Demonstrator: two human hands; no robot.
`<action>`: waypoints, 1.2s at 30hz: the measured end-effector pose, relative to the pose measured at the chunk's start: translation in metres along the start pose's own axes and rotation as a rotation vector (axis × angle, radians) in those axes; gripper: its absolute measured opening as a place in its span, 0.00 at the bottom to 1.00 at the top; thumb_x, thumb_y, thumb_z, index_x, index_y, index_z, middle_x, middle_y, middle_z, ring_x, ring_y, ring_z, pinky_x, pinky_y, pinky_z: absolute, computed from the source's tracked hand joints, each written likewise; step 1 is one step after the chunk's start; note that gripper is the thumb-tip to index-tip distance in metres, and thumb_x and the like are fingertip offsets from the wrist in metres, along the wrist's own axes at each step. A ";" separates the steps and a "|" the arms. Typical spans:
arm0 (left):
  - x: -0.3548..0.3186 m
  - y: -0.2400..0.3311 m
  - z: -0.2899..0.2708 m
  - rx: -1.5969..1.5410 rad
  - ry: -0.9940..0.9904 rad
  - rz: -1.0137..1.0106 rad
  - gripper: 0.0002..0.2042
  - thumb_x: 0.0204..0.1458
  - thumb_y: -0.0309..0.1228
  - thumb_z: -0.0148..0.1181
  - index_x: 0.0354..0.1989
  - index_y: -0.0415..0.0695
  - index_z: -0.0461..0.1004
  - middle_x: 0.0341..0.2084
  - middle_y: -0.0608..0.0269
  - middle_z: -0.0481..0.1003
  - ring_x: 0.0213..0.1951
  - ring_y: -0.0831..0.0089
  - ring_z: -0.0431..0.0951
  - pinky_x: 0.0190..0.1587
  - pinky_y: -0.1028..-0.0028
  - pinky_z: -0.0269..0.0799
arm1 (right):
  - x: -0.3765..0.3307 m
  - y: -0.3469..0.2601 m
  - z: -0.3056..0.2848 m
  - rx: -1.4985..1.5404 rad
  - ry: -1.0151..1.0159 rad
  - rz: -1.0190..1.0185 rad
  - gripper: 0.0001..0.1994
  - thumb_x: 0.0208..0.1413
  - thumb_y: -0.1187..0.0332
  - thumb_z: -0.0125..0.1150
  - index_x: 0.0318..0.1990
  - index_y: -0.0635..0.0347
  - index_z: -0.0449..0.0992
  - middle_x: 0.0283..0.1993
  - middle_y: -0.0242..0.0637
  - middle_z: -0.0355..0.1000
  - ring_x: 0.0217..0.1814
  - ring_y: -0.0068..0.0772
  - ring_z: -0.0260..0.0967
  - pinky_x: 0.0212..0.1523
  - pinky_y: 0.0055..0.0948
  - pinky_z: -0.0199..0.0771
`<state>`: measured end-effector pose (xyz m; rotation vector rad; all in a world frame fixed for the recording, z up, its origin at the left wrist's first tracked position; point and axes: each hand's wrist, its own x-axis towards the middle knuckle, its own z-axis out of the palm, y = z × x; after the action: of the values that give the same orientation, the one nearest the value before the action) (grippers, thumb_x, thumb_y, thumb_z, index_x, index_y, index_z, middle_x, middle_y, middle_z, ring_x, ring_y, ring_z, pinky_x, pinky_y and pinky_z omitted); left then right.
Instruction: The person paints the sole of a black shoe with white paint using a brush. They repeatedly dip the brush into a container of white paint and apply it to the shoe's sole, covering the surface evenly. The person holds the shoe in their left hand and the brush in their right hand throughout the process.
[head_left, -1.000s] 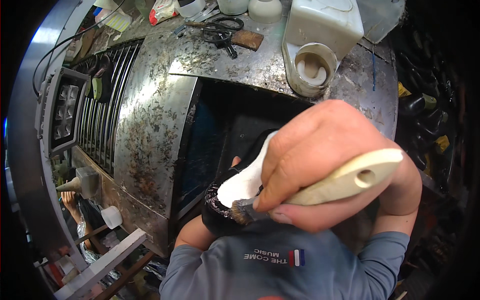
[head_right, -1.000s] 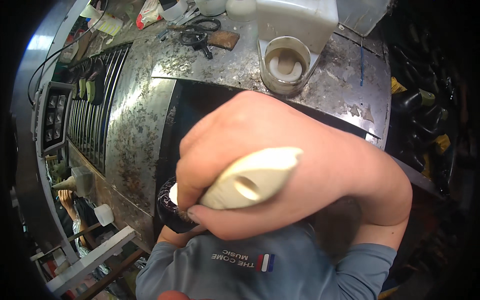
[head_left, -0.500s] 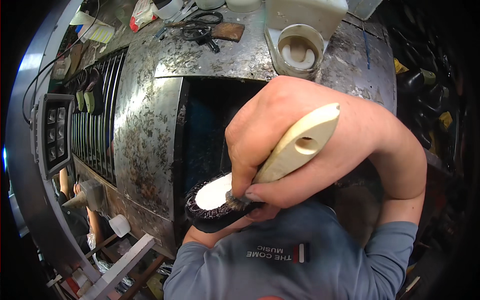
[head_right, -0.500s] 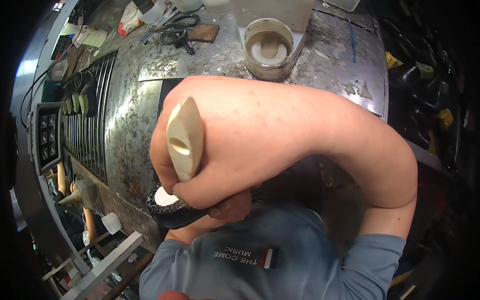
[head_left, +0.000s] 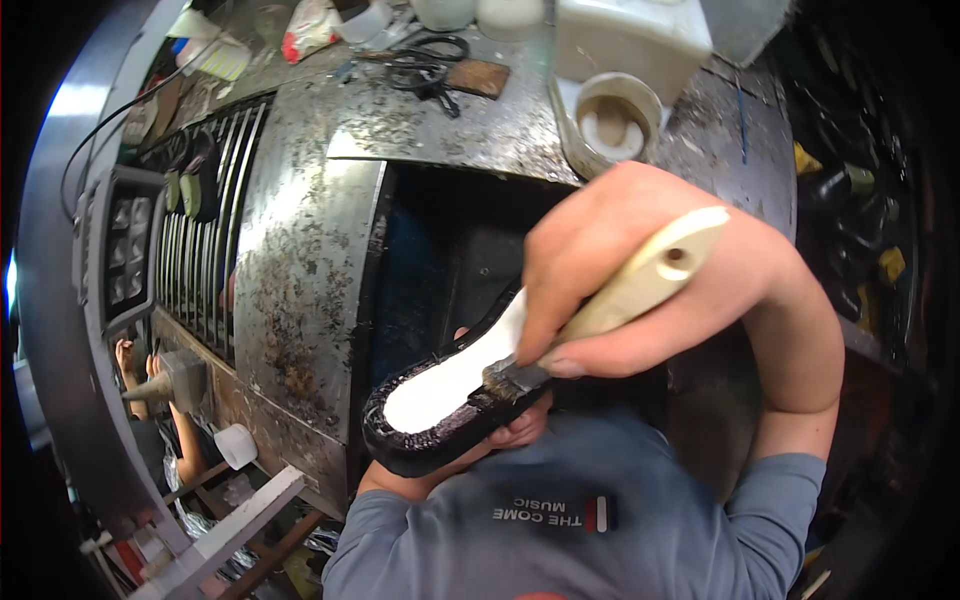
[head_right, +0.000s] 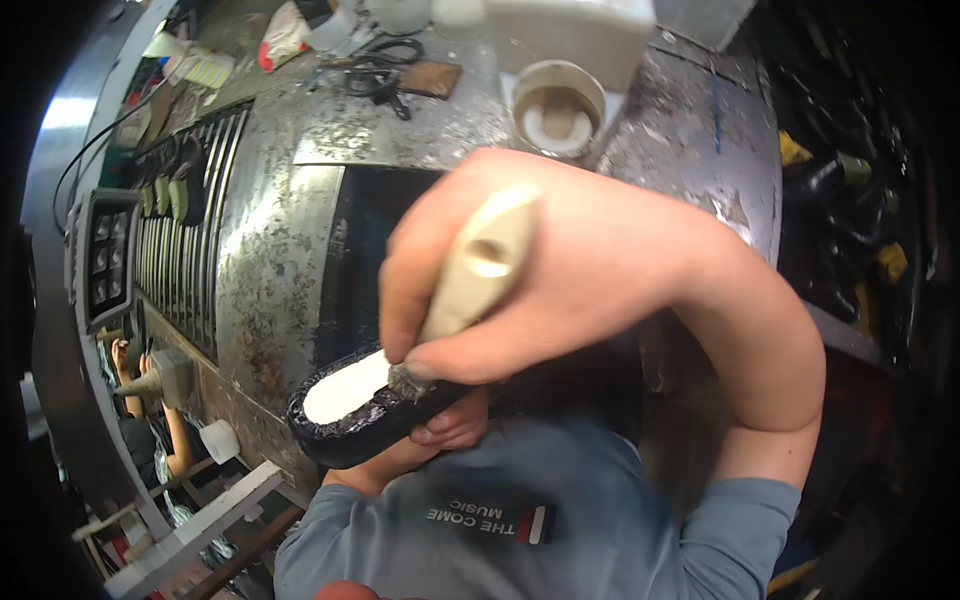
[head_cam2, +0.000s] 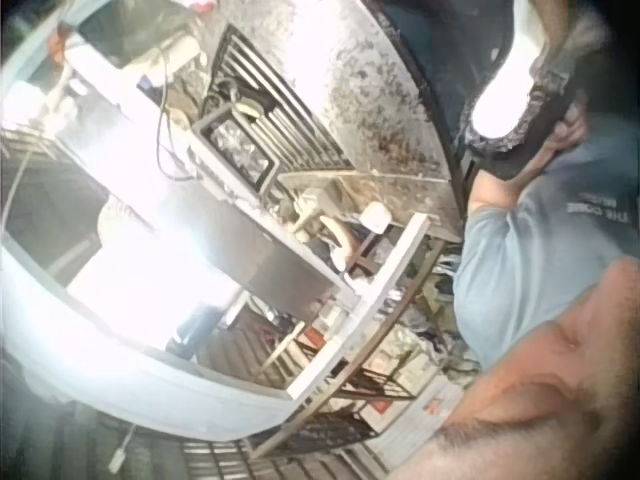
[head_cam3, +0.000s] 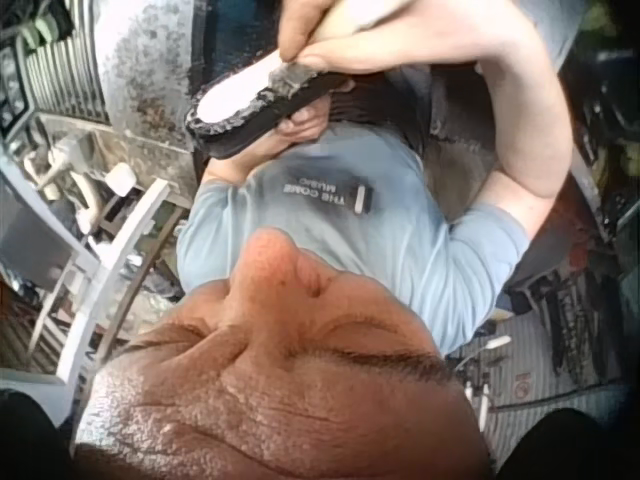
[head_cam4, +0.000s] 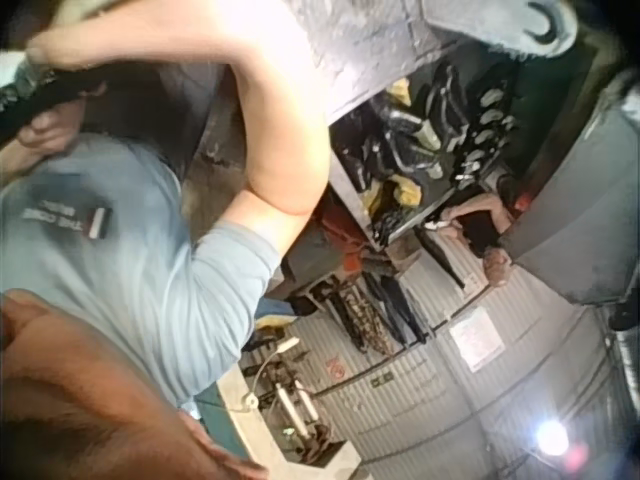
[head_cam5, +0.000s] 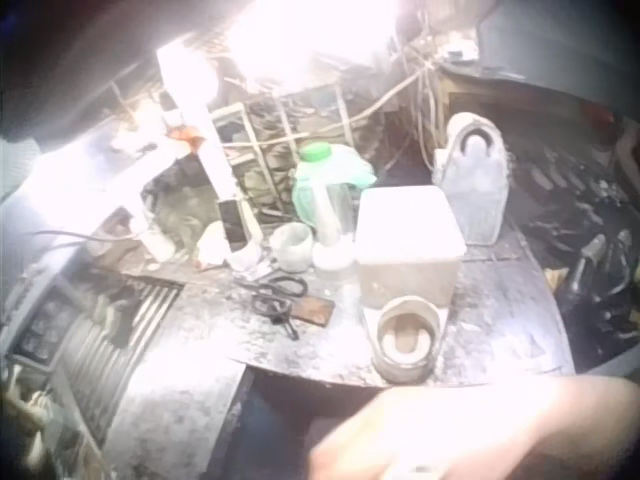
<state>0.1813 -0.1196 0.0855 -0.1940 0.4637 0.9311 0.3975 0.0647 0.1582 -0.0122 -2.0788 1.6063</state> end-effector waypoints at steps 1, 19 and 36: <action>0.002 0.002 0.000 0.005 0.016 0.019 0.35 0.61 0.51 0.62 0.71 0.42 0.62 0.57 0.48 0.76 0.58 0.56 0.78 0.63 0.54 0.73 | -0.002 0.000 -0.002 -0.024 0.034 -0.026 0.08 0.51 0.72 0.73 0.38 0.64 0.86 0.35 0.43 0.82 0.35 0.39 0.80 0.35 0.32 0.79; -0.107 0.315 0.023 1.818 0.968 0.618 0.37 0.43 0.45 0.80 0.56 0.29 0.75 0.43 0.54 0.81 0.42 0.71 0.82 0.49 0.71 0.77 | -0.057 0.005 -0.004 -0.062 0.440 0.129 0.15 0.49 0.64 0.73 0.40 0.66 0.84 0.37 0.45 0.82 0.35 0.34 0.80 0.36 0.30 0.79; -0.033 0.607 -0.105 2.434 1.836 0.912 0.42 0.46 0.69 0.65 0.64 0.53 0.76 0.50 0.44 0.81 0.51 0.44 0.81 0.51 0.51 0.76 | -0.065 0.010 0.005 -0.086 0.657 0.329 0.12 0.54 0.70 0.73 0.45 0.64 0.85 0.42 0.44 0.83 0.45 0.37 0.81 0.48 0.34 0.80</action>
<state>-0.3572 0.1761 0.0303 -1.3104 -2.4009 -0.0437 0.4486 0.0435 0.1231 -0.8339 -1.6696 1.4210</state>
